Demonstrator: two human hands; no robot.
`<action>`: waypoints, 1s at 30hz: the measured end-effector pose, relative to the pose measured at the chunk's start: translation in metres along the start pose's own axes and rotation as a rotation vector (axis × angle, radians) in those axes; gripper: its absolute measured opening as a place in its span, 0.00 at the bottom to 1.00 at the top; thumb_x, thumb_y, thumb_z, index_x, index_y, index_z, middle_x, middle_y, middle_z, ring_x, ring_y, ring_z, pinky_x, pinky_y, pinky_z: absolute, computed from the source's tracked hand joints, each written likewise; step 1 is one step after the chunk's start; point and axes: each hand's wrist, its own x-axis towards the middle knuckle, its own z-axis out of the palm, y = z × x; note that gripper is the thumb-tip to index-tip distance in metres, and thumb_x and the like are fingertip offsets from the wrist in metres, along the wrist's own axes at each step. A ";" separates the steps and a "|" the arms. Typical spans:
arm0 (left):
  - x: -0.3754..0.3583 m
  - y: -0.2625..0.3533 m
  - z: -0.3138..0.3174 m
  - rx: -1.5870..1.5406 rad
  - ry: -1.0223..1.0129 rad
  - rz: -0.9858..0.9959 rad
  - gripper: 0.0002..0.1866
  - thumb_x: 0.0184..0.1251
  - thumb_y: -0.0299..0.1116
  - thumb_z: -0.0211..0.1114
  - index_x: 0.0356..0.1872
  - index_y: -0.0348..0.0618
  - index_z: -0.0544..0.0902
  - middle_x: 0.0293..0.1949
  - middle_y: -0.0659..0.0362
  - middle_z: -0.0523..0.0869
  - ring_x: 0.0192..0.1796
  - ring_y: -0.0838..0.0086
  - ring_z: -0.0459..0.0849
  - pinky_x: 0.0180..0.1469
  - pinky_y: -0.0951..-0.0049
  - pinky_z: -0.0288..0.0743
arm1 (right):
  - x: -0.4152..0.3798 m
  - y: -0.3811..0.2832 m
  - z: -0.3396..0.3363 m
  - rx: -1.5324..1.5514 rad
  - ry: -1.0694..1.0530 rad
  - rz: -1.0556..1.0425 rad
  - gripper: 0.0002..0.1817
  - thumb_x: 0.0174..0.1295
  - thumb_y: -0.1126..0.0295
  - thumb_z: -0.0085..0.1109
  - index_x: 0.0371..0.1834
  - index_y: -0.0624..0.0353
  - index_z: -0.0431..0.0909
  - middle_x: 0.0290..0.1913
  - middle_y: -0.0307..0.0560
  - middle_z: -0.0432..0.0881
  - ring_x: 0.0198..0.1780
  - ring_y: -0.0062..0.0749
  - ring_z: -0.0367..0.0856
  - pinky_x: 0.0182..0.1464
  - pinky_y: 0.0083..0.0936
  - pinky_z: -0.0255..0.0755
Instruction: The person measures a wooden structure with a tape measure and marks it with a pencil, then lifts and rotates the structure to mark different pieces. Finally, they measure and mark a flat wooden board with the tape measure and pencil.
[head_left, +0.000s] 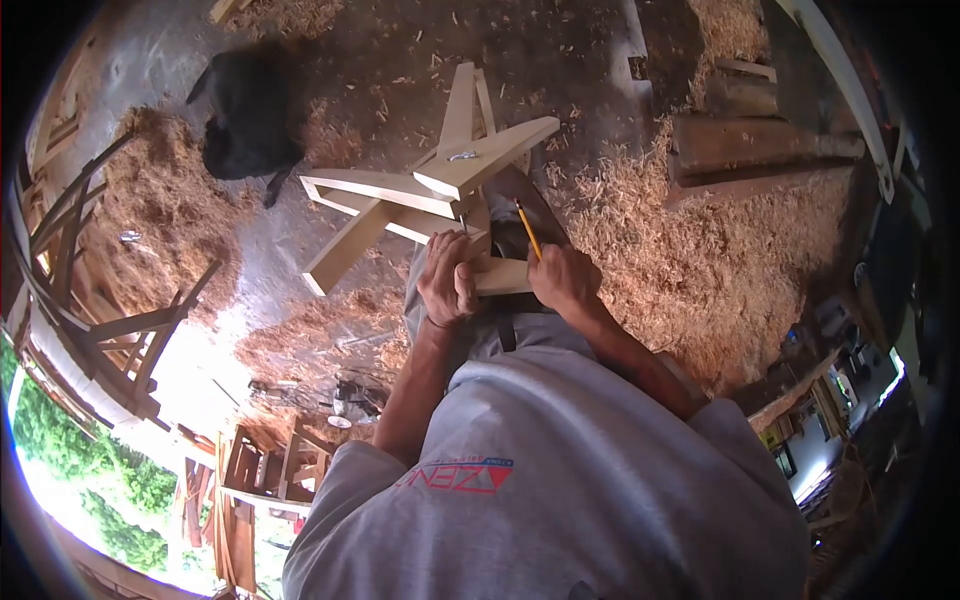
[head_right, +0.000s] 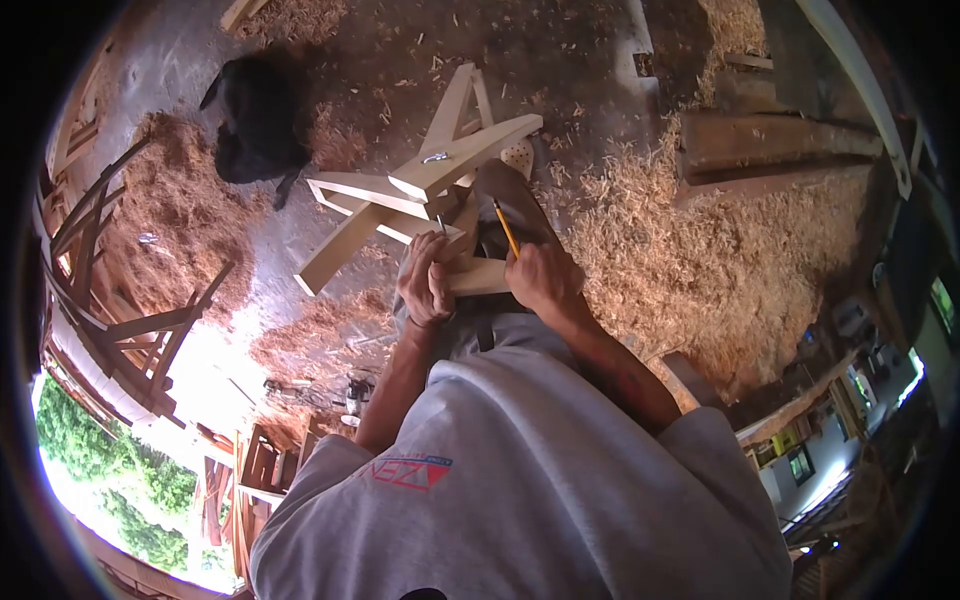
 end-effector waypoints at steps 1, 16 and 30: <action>0.000 0.000 0.001 -0.004 -0.002 -0.006 0.24 0.72 0.42 0.47 0.44 0.27 0.81 0.45 0.38 0.83 0.52 0.43 0.82 0.61 0.53 0.71 | 0.000 0.000 0.000 -0.002 0.006 0.007 0.23 0.67 0.51 0.50 0.26 0.57 0.84 0.26 0.59 0.84 0.32 0.57 0.85 0.34 0.47 0.79; 0.017 0.005 0.005 -0.142 -0.030 -0.071 0.16 0.72 0.31 0.48 0.39 0.28 0.81 0.42 0.41 0.84 0.51 0.45 0.81 0.64 0.52 0.69 | 0.004 0.009 0.008 0.043 -0.064 0.115 0.29 0.71 0.49 0.44 0.34 0.67 0.84 0.35 0.69 0.83 0.40 0.63 0.84 0.42 0.50 0.78; 0.053 -0.067 -0.012 1.241 -0.980 0.282 0.48 0.60 0.59 0.62 0.73 0.37 0.57 0.71 0.41 0.61 0.74 0.45 0.56 0.76 0.41 0.41 | 0.030 0.064 -0.048 -0.039 -0.121 -0.092 0.30 0.70 0.50 0.43 0.34 0.70 0.84 0.35 0.71 0.83 0.40 0.65 0.83 0.43 0.50 0.77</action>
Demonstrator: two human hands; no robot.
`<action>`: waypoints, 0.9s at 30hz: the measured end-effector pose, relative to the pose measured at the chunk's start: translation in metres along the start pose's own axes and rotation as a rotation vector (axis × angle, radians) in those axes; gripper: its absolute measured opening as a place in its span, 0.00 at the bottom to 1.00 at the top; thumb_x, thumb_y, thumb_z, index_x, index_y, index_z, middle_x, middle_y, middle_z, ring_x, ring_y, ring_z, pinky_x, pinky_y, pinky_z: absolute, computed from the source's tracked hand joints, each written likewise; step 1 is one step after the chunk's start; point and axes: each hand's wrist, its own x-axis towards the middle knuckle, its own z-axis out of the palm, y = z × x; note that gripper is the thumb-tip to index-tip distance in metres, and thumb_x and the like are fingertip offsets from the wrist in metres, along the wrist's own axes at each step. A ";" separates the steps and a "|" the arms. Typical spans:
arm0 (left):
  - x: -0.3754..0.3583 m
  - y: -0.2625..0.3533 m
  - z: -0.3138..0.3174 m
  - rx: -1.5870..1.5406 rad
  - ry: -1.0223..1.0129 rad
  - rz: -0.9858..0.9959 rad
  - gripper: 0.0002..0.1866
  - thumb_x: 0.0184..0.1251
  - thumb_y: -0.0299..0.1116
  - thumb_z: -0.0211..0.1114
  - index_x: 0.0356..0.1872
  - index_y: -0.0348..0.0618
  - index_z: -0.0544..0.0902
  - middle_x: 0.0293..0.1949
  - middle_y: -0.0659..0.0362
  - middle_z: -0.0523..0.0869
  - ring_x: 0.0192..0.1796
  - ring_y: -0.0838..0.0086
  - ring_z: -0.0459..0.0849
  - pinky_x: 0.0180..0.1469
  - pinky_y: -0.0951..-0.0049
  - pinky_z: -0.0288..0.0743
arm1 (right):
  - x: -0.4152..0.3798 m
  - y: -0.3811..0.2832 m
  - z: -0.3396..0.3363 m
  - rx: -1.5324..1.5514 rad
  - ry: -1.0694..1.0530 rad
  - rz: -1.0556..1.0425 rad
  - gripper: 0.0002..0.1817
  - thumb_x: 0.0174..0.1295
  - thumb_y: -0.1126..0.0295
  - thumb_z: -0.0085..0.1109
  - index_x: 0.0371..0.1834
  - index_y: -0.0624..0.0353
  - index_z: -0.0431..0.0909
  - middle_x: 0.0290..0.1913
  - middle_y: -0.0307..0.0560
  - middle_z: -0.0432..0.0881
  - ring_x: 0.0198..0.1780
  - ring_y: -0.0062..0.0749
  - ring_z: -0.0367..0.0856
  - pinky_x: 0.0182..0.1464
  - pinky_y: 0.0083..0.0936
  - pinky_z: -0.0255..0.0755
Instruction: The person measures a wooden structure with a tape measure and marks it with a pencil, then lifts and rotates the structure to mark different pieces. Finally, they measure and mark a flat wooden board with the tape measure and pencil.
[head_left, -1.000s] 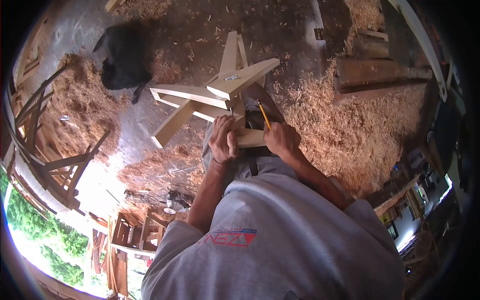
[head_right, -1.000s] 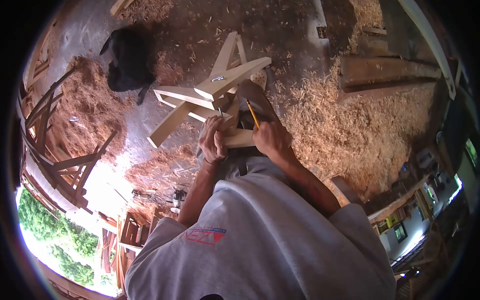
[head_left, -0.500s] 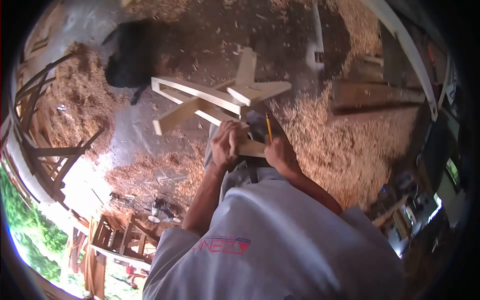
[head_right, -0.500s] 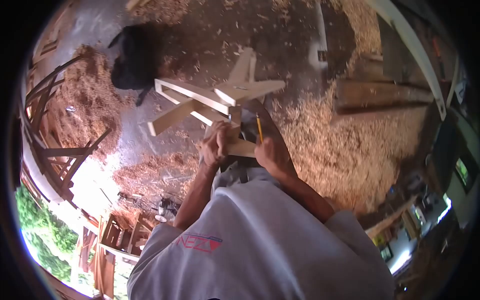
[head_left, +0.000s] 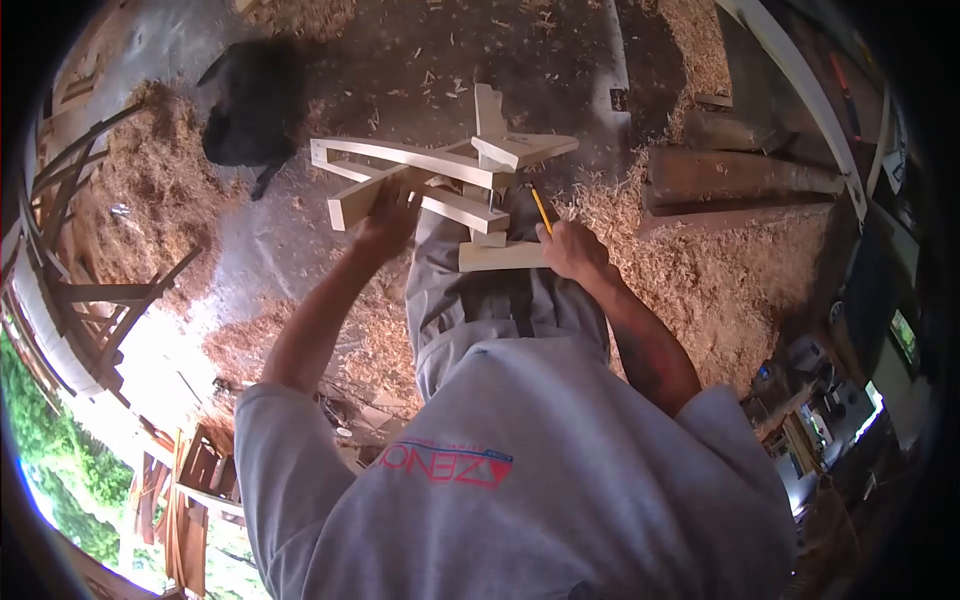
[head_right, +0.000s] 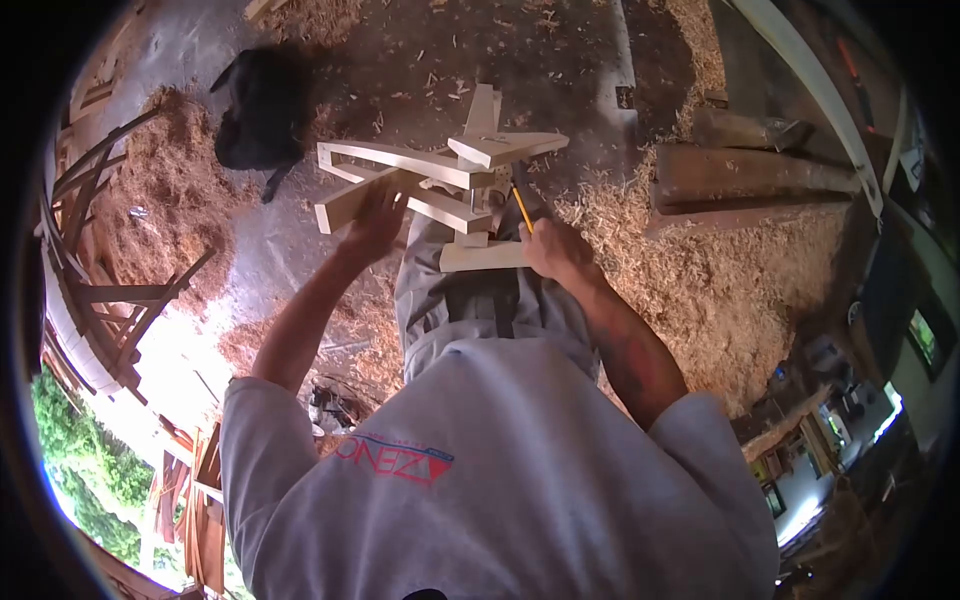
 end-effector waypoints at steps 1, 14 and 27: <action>0.009 0.003 -0.009 0.019 0.010 -0.005 0.48 0.60 0.59 0.62 0.73 0.37 0.57 0.71 0.41 0.61 0.74 0.45 0.56 0.76 0.41 0.41 | 0.003 0.005 0.001 0.016 -0.002 -0.044 0.29 0.70 0.51 0.44 0.34 0.69 0.84 0.35 0.71 0.83 0.41 0.64 0.83 0.45 0.49 0.77; -0.009 -0.011 0.004 -0.245 -0.180 -0.410 0.25 0.59 0.35 0.66 0.57 0.43 0.71 0.47 0.47 0.86 0.52 0.56 0.86 0.52 0.58 0.81 | 0.007 0.006 -0.003 0.046 0.066 -0.219 0.19 0.60 0.63 0.48 0.36 0.67 0.85 0.37 0.66 0.85 0.43 0.59 0.85 0.48 0.45 0.78; -0.084 0.068 0.050 -0.675 0.309 -0.219 0.41 0.54 0.41 0.69 0.66 0.32 0.62 0.65 0.39 0.65 0.70 0.44 0.61 0.73 0.48 0.52 | 0.030 -0.049 -0.021 -0.359 -0.164 -0.441 0.20 0.59 0.60 0.49 0.37 0.66 0.85 0.42 0.63 0.85 0.47 0.58 0.84 0.53 0.46 0.76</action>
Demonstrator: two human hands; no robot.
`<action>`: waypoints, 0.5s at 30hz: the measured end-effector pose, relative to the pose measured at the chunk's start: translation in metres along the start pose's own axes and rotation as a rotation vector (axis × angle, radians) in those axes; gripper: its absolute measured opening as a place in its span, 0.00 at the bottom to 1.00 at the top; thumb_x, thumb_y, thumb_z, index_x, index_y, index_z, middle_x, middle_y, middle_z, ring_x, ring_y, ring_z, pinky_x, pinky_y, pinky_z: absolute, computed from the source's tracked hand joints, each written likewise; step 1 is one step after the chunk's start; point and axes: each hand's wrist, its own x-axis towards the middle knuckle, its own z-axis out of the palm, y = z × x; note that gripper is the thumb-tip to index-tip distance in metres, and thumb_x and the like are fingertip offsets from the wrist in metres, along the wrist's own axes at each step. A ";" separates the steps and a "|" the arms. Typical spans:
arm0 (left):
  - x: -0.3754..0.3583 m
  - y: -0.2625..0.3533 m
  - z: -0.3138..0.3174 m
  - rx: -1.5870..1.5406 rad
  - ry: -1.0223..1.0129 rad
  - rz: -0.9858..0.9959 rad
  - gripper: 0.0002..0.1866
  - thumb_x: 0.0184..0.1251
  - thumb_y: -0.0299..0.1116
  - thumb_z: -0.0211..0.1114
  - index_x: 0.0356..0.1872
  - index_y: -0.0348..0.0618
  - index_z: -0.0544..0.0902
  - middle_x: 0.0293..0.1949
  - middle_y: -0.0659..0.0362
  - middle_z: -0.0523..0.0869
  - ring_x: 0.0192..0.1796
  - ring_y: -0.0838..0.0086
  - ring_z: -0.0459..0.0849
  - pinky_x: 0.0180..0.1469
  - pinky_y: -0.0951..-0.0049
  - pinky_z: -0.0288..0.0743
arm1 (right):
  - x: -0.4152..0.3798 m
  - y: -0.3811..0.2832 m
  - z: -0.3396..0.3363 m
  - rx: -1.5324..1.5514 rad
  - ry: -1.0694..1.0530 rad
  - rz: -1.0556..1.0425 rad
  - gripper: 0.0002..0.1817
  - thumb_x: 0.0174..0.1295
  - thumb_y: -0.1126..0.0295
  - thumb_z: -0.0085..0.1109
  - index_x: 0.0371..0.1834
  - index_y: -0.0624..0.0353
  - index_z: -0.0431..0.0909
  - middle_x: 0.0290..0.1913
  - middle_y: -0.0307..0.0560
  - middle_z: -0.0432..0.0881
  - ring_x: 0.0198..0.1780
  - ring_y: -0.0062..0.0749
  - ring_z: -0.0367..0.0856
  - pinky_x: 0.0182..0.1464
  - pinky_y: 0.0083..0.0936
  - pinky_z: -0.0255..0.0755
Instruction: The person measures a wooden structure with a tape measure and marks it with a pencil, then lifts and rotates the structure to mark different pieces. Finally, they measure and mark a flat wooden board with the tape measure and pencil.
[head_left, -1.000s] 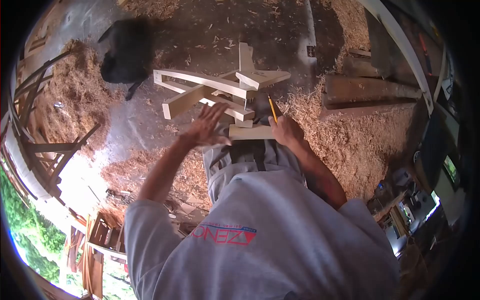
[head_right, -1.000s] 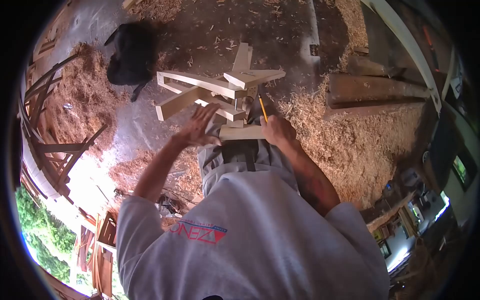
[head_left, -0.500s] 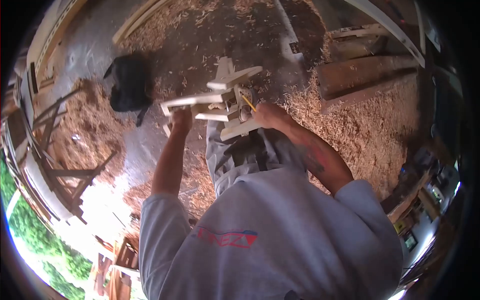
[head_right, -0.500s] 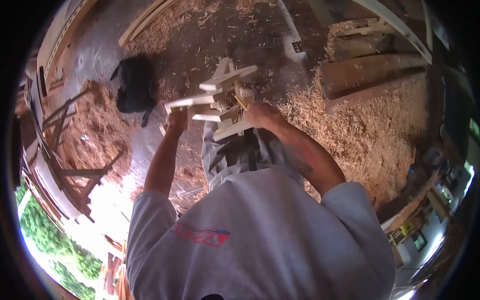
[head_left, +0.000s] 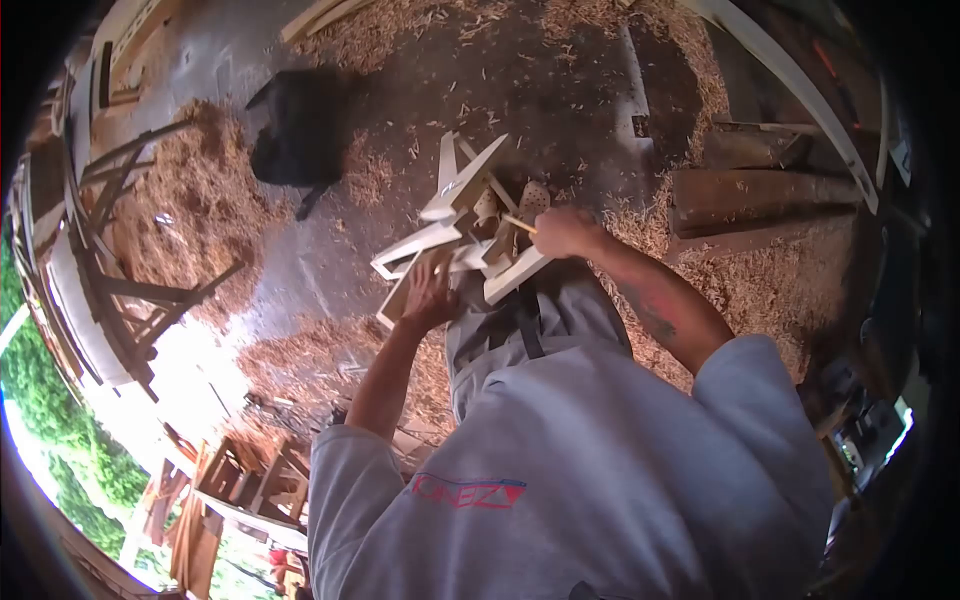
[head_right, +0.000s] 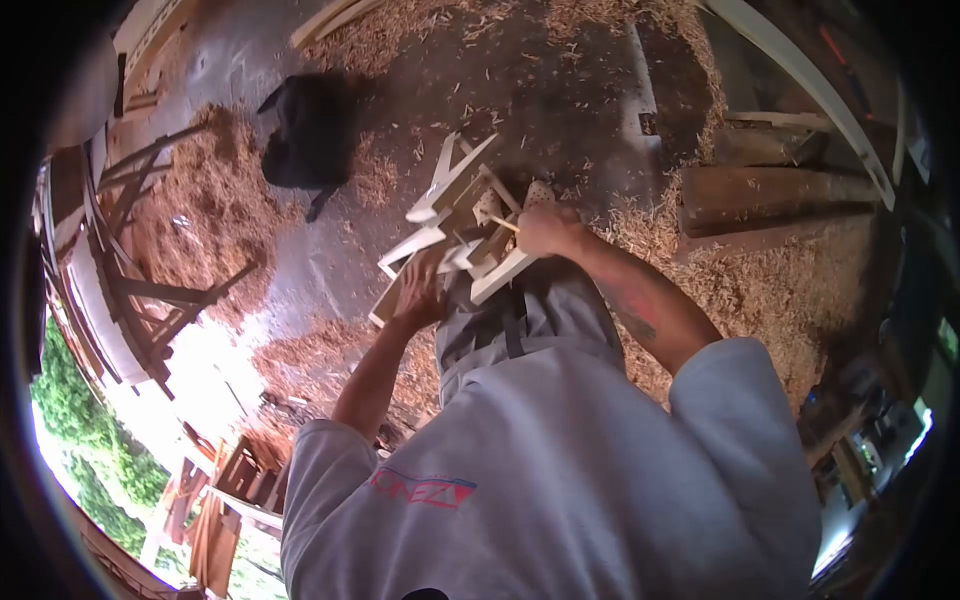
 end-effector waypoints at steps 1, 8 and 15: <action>0.003 0.009 0.000 -0.079 0.087 0.142 0.42 0.53 0.46 0.71 0.65 0.32 0.63 0.63 0.40 0.66 0.70 0.45 0.60 0.75 0.49 0.46 | 0.000 0.000 -0.001 -0.017 -0.022 -0.001 0.20 0.59 0.60 0.49 0.37 0.66 0.85 0.42 0.63 0.85 0.47 0.58 0.84 0.53 0.46 0.76; 0.034 0.026 0.000 -0.248 0.187 0.200 0.41 0.48 0.46 0.70 0.60 0.30 0.66 0.58 0.39 0.71 0.67 0.42 0.65 0.72 0.49 0.55 | 0.006 0.000 -0.006 -0.043 -0.009 0.093 0.23 0.59 0.56 0.51 0.31 0.69 0.85 0.35 0.70 0.83 0.43 0.61 0.84 0.51 0.46 0.75; 0.045 -0.006 -0.035 -0.161 -0.165 0.218 0.55 0.53 0.69 0.64 0.72 0.38 0.58 0.65 0.36 0.69 0.67 0.43 0.69 0.70 0.52 0.62 | 0.009 0.011 0.008 -0.072 0.106 0.077 0.23 0.61 0.56 0.51 0.30 0.68 0.85 0.32 0.69 0.83 0.40 0.61 0.84 0.50 0.47 0.74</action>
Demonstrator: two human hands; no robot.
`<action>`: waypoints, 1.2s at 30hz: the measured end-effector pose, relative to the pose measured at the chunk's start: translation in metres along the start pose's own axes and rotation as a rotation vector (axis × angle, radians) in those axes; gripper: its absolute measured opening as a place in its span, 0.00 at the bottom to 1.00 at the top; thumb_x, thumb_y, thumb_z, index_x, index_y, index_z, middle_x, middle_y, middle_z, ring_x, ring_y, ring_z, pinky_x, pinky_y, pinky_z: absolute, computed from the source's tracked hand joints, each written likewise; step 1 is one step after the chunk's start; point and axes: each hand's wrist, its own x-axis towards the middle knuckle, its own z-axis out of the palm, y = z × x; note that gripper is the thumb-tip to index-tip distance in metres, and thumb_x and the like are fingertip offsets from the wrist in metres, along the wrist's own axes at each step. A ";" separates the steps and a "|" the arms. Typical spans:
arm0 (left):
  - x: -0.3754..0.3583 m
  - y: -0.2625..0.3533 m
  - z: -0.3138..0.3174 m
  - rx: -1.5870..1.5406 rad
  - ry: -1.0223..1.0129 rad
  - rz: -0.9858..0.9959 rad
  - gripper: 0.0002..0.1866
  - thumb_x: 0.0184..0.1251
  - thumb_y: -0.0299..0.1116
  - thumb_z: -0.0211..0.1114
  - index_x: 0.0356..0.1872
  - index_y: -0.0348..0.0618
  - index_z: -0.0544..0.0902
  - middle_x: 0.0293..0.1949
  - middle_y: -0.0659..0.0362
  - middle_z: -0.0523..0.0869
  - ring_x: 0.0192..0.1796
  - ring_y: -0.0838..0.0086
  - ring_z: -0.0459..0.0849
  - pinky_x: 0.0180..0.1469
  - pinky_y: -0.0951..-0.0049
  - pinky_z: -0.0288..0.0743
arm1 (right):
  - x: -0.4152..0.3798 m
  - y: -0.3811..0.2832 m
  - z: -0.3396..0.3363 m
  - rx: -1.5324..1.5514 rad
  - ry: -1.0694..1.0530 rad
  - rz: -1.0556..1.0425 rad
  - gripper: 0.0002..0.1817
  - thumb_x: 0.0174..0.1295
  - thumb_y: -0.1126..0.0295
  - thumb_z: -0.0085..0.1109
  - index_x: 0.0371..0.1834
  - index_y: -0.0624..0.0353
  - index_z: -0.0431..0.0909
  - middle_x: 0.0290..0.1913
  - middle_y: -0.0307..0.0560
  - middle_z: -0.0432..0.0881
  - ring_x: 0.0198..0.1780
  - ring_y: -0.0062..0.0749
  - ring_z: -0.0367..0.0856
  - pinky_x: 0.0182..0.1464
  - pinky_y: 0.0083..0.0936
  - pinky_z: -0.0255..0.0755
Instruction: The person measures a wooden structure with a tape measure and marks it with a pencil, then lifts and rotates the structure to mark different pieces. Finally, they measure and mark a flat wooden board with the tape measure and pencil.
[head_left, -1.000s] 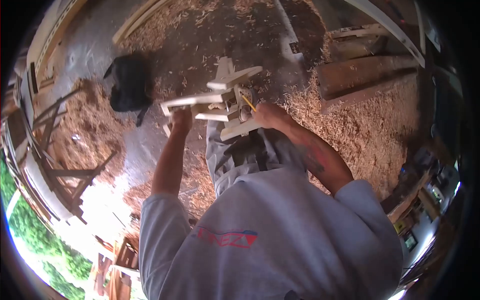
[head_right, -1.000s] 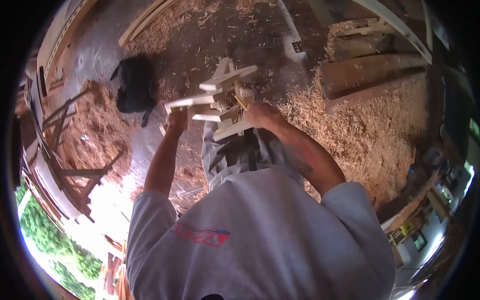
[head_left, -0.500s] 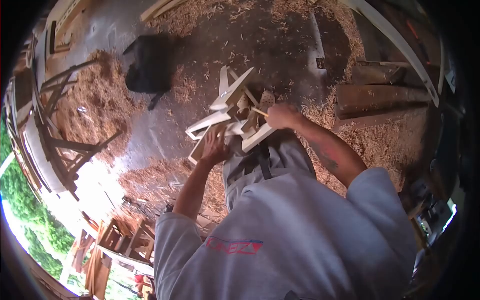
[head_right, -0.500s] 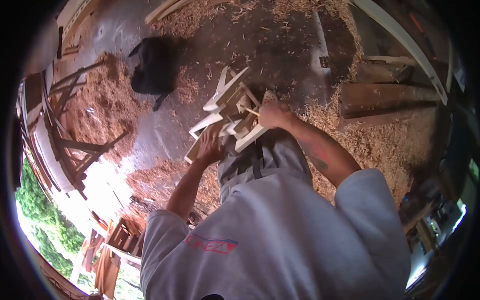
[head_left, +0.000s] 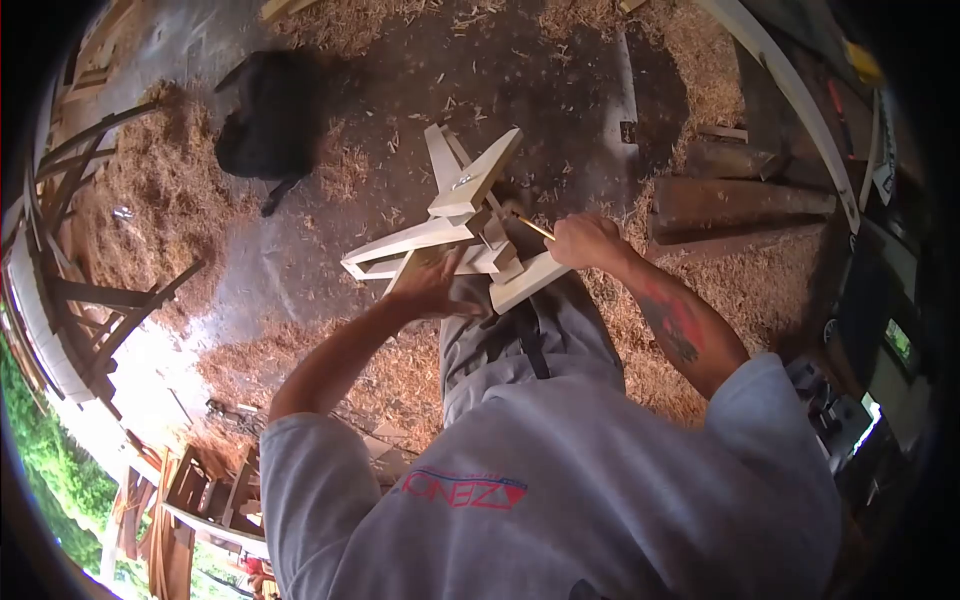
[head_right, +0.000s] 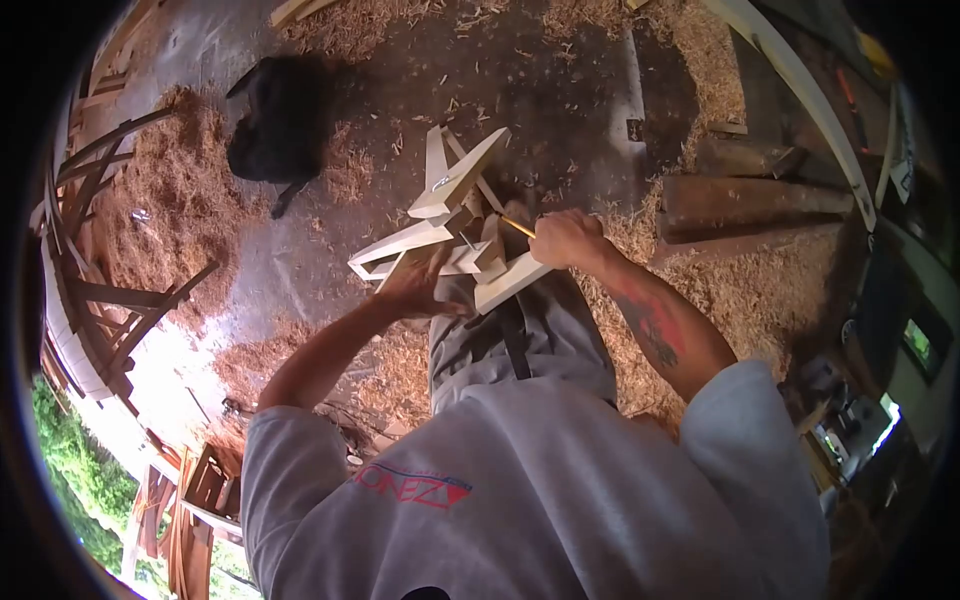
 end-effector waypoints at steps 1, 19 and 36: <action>0.003 -0.017 -0.007 -0.050 -0.137 0.001 0.51 0.55 0.67 0.65 0.72 0.43 0.60 0.65 0.39 0.71 0.67 0.44 0.69 0.70 0.53 0.62 | -0.001 0.000 -0.003 0.001 -0.018 -0.008 0.23 0.62 0.56 0.51 0.29 0.68 0.85 0.31 0.68 0.83 0.40 0.61 0.84 0.50 0.46 0.74; 0.036 -0.150 0.064 -0.493 0.187 -0.045 0.38 0.45 0.45 0.79 0.57 0.38 0.76 0.54 0.44 0.80 0.57 0.53 0.79 0.60 0.57 0.72 | -0.020 -0.015 -0.024 0.109 -0.107 0.137 0.15 0.51 0.64 0.51 0.26 0.64 0.85 0.34 0.64 0.84 0.42 0.54 0.84 0.51 0.43 0.75; 0.025 -0.132 0.061 -0.499 0.345 -0.177 0.33 0.45 0.44 0.76 0.53 0.42 0.76 0.46 0.46 0.81 0.53 0.47 0.78 0.55 0.54 0.72 | -0.014 -0.004 -0.001 0.149 -0.019 0.257 0.19 0.58 0.58 0.53 0.26 0.65 0.83 0.30 0.62 0.84 0.38 0.55 0.84 0.48 0.45 0.74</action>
